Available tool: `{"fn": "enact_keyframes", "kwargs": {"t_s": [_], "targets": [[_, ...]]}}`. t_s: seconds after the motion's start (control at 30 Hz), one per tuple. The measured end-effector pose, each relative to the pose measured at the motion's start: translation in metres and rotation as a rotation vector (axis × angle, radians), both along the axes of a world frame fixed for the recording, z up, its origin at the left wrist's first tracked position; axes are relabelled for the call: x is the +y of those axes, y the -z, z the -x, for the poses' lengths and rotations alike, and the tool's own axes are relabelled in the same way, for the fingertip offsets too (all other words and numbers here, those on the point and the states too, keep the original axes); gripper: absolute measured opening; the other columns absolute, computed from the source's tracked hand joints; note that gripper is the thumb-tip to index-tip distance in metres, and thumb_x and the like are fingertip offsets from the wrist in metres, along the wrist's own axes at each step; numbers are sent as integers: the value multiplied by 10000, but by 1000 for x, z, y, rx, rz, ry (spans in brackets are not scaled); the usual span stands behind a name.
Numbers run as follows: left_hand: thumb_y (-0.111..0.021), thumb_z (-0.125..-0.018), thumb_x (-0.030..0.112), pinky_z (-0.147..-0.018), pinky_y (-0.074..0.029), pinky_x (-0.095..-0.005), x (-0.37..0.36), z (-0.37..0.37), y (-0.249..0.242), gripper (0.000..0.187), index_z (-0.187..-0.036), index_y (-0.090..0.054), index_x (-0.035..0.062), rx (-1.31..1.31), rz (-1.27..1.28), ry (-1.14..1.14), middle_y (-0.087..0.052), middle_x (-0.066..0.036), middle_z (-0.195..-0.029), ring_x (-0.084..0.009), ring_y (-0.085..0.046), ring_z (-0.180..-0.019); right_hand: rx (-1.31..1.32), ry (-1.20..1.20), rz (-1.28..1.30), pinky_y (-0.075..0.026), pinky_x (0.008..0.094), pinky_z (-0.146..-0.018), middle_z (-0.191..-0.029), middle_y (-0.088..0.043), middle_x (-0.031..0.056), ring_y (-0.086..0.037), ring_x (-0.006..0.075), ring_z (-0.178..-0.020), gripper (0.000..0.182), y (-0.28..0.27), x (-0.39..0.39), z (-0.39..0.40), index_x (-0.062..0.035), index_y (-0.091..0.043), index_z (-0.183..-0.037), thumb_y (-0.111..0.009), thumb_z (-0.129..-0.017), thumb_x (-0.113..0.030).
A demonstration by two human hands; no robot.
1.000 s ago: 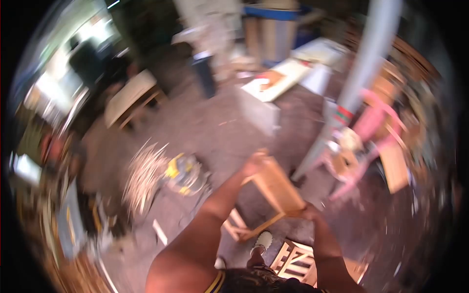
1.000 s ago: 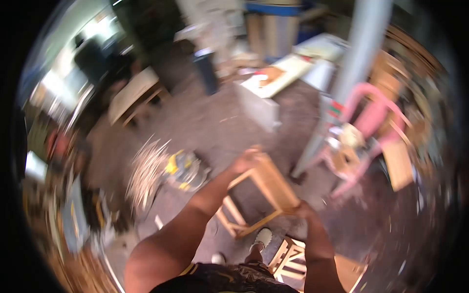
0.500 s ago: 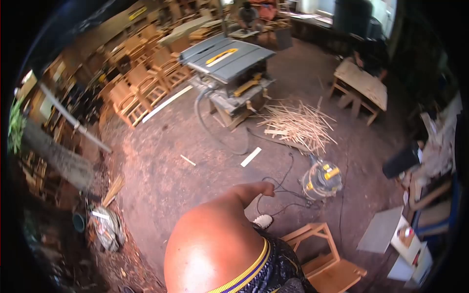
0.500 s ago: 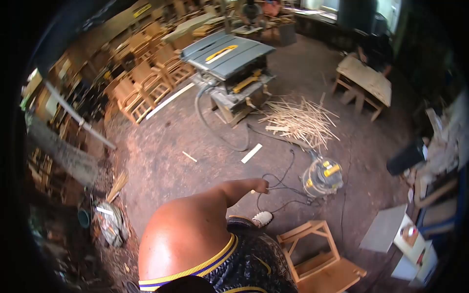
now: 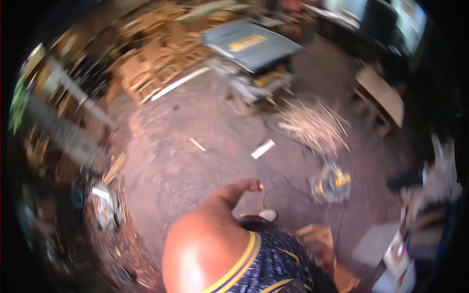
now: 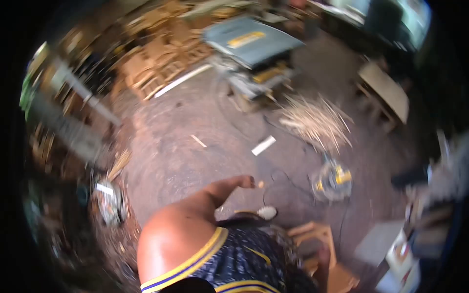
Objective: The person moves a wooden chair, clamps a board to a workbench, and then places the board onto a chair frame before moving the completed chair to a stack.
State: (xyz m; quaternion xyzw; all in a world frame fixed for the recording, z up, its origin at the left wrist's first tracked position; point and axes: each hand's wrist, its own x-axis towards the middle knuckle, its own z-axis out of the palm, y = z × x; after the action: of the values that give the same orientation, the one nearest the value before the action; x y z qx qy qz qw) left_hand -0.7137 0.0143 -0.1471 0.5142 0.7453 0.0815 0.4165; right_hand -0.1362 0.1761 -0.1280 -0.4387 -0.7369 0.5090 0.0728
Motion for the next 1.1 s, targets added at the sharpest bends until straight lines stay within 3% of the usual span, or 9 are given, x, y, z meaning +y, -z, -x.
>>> {"fn": "enact_keyframes", "kwargs": {"t_s": [0.1, 0.2, 0.23, 0.6, 0.67, 0.7, 0.8, 0.87, 1.1], "targets": [[-451, -848, 186, -734, -483, -400, -19, 22, 77, 227, -928, -655, 124, 274, -681, 743, -627, -131, -864, -297, -584, -844, 54, 73, 54, -424, 342, -866, -1018, -584, 131, -541, 204, -971, 307, -46, -41, 28, 6, -545, -1118, -526, -902, -212], [-520, -877, 239, -888, -436, -385, -29, 2, 21, 258, -996, -612, 29, 38, -414, 422, -630, -158, -977, -288, -572, -974, -102, 79, -7, -461, 324, -792, -1004, -628, 130, -578, 182, -895, 372, -19, -81, -16, -8, -562, -1092, -554, -889, -320], [-581, -855, 265, -839, -452, -346, -29, -17, 2, 295, -1006, -602, 12, -195, -52, 4, -634, -135, -947, -243, -587, -920, -237, 64, -59, -458, 338, -714, -875, -630, 147, -566, 186, -764, 288, -34, -99, -30, -10, -588, -941, -553, -881, -289], [-622, -837, 250, -856, -416, -282, -28, -132, -43, 351, -1088, -577, 11, -149, 192, 267, -611, -106, -1021, -183, -552, -968, -736, 868, 192, -473, 412, -708, -780, -639, 120, -600, 286, -789, 206, 68, -472, -230, -102, -650, -671, -577, -704, -292], [-610, -852, 220, -872, -411, -280, -21, -161, -63, 334, -1103, -563, 4, -157, 131, 339, -605, -102, -1034, -178, -547, -983, -996, 159, -140, -480, 409, -700, -757, -652, 89, -614, 257, -749, 155, 79, -549, -240, -108, -654, -687, -583, -706, -246], [-610, -852, 220, -872, -411, -280, -16, -169, -66, 334, -1103, -563, 4, -149, 136, 376, -605, -102, -1034, -178, -547, -983, -993, 193, -120, -480, 409, -700, -757, -652, 89, -614, 257, -749, 155, 77, -578, -231, -108, -654, -687, -583, -706, -246], [-600, -861, 210, -894, -400, -280, -4, -179, -66, 349, -1136, -540, 4, -151, 170, 494, -599, -101, -1053, -175, -541, -998, -590, 1336, 430, -497, 367, -689, -665, -640, 135, -646, 243, -691, 184, -9, -629, -167, -67, -661, -701, -618, -734, -243], [-568, -877, 245, -706, -390, -238, 6, -174, -50, 335, -1121, -552, 15, -191, 138, 607, -549, 6, -843, -99, -466, -764, -391, 1673, 363, -497, 341, -609, -590, -616, 116, -639, 208, -600, 195, -10, -679, -132, -48, -623, -649, -613, -748, -217], [-571, -875, 205, -884, -398, -280, -12, -146, -24, 341, -1140, -537, -8, -218, 214, 703, -601, -83, -1043, -167, -537, -992, -443, 1957, 252, -495, 326, -537, -577, -611, 135, -625, 210, -535, 112, -39, -823, -5, -57, -633, -803, -570, -720, -98]]}}
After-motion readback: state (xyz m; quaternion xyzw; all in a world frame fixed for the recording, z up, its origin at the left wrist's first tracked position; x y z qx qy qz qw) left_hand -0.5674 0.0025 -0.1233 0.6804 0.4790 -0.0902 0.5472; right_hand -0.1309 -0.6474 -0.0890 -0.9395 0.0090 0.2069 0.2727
